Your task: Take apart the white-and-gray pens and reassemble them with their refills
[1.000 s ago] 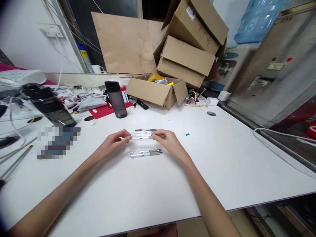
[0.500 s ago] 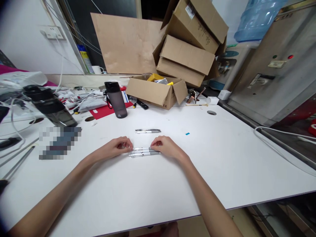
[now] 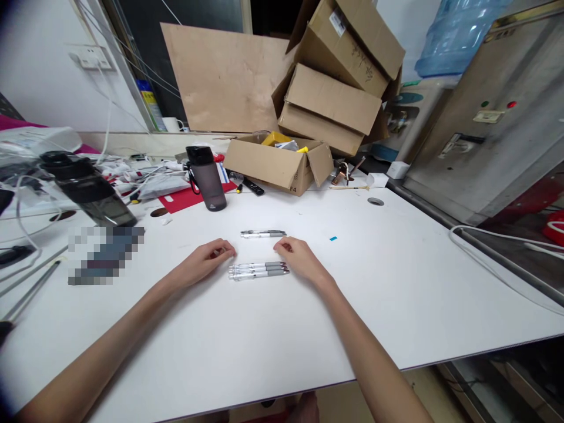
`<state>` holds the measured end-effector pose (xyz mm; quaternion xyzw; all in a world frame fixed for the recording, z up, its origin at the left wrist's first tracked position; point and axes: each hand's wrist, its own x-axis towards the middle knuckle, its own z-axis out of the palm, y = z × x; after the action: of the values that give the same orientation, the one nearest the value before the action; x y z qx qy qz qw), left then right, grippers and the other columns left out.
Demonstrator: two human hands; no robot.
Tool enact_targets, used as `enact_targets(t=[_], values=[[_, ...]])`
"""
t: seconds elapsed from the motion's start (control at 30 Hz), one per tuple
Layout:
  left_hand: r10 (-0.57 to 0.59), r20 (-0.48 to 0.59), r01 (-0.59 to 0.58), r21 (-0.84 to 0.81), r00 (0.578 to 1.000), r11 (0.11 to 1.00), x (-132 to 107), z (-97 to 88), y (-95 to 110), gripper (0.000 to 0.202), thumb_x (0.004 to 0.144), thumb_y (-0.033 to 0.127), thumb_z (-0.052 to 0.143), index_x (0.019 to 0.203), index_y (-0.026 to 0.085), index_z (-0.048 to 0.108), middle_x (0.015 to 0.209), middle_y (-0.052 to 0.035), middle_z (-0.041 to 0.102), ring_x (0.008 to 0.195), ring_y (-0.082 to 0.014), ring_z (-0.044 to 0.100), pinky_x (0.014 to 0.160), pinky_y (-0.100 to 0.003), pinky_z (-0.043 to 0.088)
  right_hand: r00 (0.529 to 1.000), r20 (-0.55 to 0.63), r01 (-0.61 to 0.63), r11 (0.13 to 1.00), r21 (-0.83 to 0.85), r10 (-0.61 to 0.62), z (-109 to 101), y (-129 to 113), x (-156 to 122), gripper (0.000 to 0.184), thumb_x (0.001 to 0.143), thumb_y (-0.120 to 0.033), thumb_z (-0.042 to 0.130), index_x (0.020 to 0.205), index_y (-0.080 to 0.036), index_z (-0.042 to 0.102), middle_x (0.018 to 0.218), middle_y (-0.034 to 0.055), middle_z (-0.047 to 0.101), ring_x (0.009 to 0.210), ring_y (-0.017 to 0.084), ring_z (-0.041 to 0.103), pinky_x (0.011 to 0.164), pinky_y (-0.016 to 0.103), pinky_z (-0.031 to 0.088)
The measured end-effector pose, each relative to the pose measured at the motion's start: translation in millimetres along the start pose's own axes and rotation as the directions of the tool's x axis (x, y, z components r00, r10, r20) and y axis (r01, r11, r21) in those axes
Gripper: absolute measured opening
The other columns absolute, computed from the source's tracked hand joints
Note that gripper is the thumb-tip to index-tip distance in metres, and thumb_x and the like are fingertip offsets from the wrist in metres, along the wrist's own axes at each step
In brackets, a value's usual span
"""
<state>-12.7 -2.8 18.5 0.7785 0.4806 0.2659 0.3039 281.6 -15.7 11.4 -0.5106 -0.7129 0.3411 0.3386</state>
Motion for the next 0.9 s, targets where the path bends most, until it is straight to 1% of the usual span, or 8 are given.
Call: enact_targets(t=[0.07,0.13,0.23,0.3,0.5,0.7,0.8,0.9], values=[[-0.101,-0.121,0.093,-0.071,0.987,0.993,2,5.4,-2,0.032,0.092,0.047,0.057,0.109,0.022,0.069,0.091,-0.0032,0.069,0.076,-0.0198,0.063,0.074,-0.032,0.048,0.989,-0.149,-0.027,0.997,-0.068,0.017,2,7,4,0.021,0.091,-0.028,0.050,0.100,-0.021,0.068,0.099,0.0066,0.069,0.094,0.024,0.060,0.086,0.037,0.045],[-0.192,-0.160,0.154,-0.221,0.968,0.963,4,11.3,-3,0.036,0.090,0.046,0.060,0.117,0.022,0.063,0.095,-0.0034,0.070,0.082,-0.0211,0.069,0.083,-0.036,0.052,0.952,-0.302,-0.089,0.990,-0.112,0.051,6,15,8,0.025,0.086,-0.024,0.051,0.107,-0.020,0.065,0.109,0.0100,0.068,0.108,0.027,0.055,0.095,0.041,0.044],[-0.262,-0.118,0.166,-0.518,0.958,0.839,8,18.7,-4,0.039,0.089,0.046,0.062,0.118,0.021,0.058,0.125,-0.0094,0.066,0.093,-0.0216,0.073,0.095,-0.041,0.054,0.937,-0.332,-0.124,0.992,-0.012,0.114,10,25,12,0.035,0.084,-0.026,0.054,0.118,-0.022,0.060,0.122,0.0108,0.066,0.122,0.027,0.051,0.103,0.043,0.043],[-0.292,-0.075,0.185,-0.618,0.954,0.764,10,21.7,-4,0.043,0.090,0.048,0.064,0.123,0.023,0.056,0.133,-0.0107,0.063,0.097,-0.0217,0.075,0.101,-0.042,0.054,0.929,-0.342,-0.123,0.990,0.068,0.139,13,28,13,0.037,0.082,-0.026,0.057,0.118,-0.023,0.060,0.125,0.0103,0.065,0.125,0.027,0.051,0.106,0.043,0.041],[-0.280,-0.020,0.192,-0.682,0.960,0.706,11,23.6,-7,0.042,0.090,0.047,0.067,0.124,0.022,0.059,0.133,-0.0107,0.066,0.107,-0.0228,0.074,0.107,-0.041,0.052,0.921,-0.348,-0.097,0.970,0.223,0.173,14,26,20,0.027,0.080,-0.020,0.055,0.105,-0.022,0.065,0.118,0.0084,0.070,0.114,0.023,0.063,0.105,0.040,0.044],[-0.300,-0.100,0.120,-0.764,0.949,0.634,9,20.0,6,0.040,0.080,0.036,0.080,0.114,0.019,0.067,0.133,-0.0118,0.068,0.125,-0.0263,0.066,0.114,-0.039,0.046,0.908,-0.358,-0.098,0.941,0.323,0.217,10,19,20,0.030,0.079,-0.028,0.060,0.108,-0.021,0.068,0.115,0.0070,0.070,0.099,0.021,0.066,0.091,0.035,0.050],[-0.293,-0.153,0.095,-0.724,0.944,0.684,7,17.5,17,0.048,0.074,0.039,0.086,0.114,0.019,0.068,0.129,-0.0113,0.070,0.124,-0.0279,0.065,0.110,-0.040,0.047,0.927,-0.320,-0.069,0.928,0.367,0.196,10,14,16,0.034,0.077,-0.035,0.069,0.107,-0.020,0.073,0.109,0.0062,0.068,0.092,0.021,0.066,0.087,0.035,0.051],[-0.238,-0.178,0.075,-0.631,0.955,0.772,3,16.2,22,0.048,0.076,0.045,0.083,0.113,0.019,0.068,0.119,-0.0099,0.073,0.116,-0.0286,0.068,0.100,-0.038,0.050,0.957,-0.271,-0.008,0.945,0.326,0.101,12,8,13,0.027,0.078,-0.036,0.074,0.099,-0.020,0.078,0.106,0.0067,0.064,0.092,0.021,0.065,0.089,0.036,0.050]])
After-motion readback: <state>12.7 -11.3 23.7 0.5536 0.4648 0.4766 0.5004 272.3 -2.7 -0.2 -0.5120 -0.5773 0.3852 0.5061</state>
